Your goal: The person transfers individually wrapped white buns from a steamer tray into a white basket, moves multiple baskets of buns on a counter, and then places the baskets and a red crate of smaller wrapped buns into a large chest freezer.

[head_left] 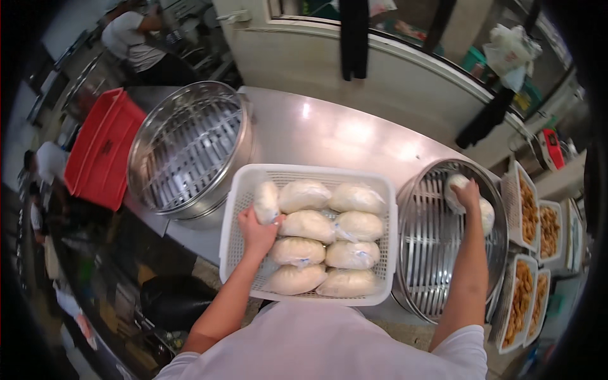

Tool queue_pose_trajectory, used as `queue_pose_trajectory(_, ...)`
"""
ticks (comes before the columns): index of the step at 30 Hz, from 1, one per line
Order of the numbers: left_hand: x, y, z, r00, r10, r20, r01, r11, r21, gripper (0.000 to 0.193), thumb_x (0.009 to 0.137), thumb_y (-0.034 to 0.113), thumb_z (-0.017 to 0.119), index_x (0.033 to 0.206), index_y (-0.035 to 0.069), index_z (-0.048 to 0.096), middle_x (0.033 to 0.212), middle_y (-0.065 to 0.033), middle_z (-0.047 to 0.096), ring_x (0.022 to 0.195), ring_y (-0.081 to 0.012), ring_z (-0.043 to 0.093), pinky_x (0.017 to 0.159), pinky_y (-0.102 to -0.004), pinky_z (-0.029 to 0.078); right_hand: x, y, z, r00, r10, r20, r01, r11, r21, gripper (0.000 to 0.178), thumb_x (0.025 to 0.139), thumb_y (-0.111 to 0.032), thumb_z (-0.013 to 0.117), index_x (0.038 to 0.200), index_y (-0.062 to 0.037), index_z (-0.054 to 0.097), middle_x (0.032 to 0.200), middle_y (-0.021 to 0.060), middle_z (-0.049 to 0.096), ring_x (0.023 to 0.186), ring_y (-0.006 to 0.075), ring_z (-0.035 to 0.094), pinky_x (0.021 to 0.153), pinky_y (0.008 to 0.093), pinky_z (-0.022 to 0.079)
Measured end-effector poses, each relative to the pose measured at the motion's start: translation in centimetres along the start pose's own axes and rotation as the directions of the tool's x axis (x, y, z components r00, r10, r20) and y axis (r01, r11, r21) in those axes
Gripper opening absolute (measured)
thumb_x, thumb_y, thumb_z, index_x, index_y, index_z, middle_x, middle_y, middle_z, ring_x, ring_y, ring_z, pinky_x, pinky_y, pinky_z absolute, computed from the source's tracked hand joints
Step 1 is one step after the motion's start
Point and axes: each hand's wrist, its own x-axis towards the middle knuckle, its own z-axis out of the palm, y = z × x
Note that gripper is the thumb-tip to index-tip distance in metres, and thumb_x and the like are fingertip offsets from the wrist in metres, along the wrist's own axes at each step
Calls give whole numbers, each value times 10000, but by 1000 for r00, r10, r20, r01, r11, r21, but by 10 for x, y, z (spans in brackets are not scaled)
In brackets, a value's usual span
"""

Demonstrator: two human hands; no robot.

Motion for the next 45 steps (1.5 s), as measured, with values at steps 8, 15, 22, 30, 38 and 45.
queue_pose_trajectory(8, -8, -15, -20, 998, -26, 50, 38, 963, -268, 813, 773, 164, 856, 1465, 2, 460, 1369, -257, 607, 1219, -414, 620, 1068, -455, 473, -42, -88, 12, 999, -21, 39, 16, 993, 115, 1128, 666, -343, 916, 1608, -206, 312, 1576, 320, 355, 1440, 536, 334, 1184, 547, 333)
queue_pose_trajectory(15, -15, -4, -18, 995, -99, 13, 100, 993, -67, 916, 789, 212, 840, 1493, -5, 296, 1317, -318, 615, 1216, -469, 615, 1041, -492, 486, -54, -86, -44, 927, -244, 285, -358, -348, 867, 821, 856, -301, 772, 1536, -21, 405, 1467, 196, 542, 1334, 368, 546, 1098, 494, 469)
queue_pose_trajectory(22, -14, 4, -16, 990, -98, 102, 108, 989, -98, 904, 798, 251, 824, 1508, -13, 329, 1305, -323, 619, 1230, -484, 602, 1057, -492, 479, -170, -320, -169, 645, -763, -45, 119, 43, 992, 849, 706, -225, 779, 1470, 10, 494, 1385, 141, 605, 1271, 278, 598, 1082, 410, 485)
queue_pose_trajectory(30, -19, 9, -15, 992, 17, 124, -7, 997, -81, 700, 810, 219, 798, 1382, -10, 467, 1223, -297, 656, 1127, -467, 640, 993, -497, 516, -356, -566, -116, -15, -873, 487, 999, -30, -22, 660, 668, -197, 849, 1303, -145, 677, 1308, 194, 591, 1195, 343, 617, 987, 457, 543)
queue_pose_trajectory(38, -21, -6, -18, 969, 136, 208, -129, 990, -47, 684, 829, 252, 782, 1371, -36, 480, 1204, -303, 656, 1096, -473, 646, 979, -502, 521, -380, -558, -55, -16, -918, 396, 1000, -16, 4, 458, 776, -98, 730, 1229, -30, 720, 1215, 222, 680, 1136, 357, 665, 1006, 455, 543)
queue_pose_trajectory(45, -37, 30, -57, 988, 135, 80, -150, 963, 223, 804, 827, 267, 794, 1445, -98, 431, 1369, -316, 575, 1226, -479, 589, 1067, -491, 475, -265, -455, -122, 479, -871, -114, 599, 229, 767, 415, 877, -64, 725, 1285, -3, 680, 1303, 171, 700, 1157, 290, 679, 997, 398, 544)
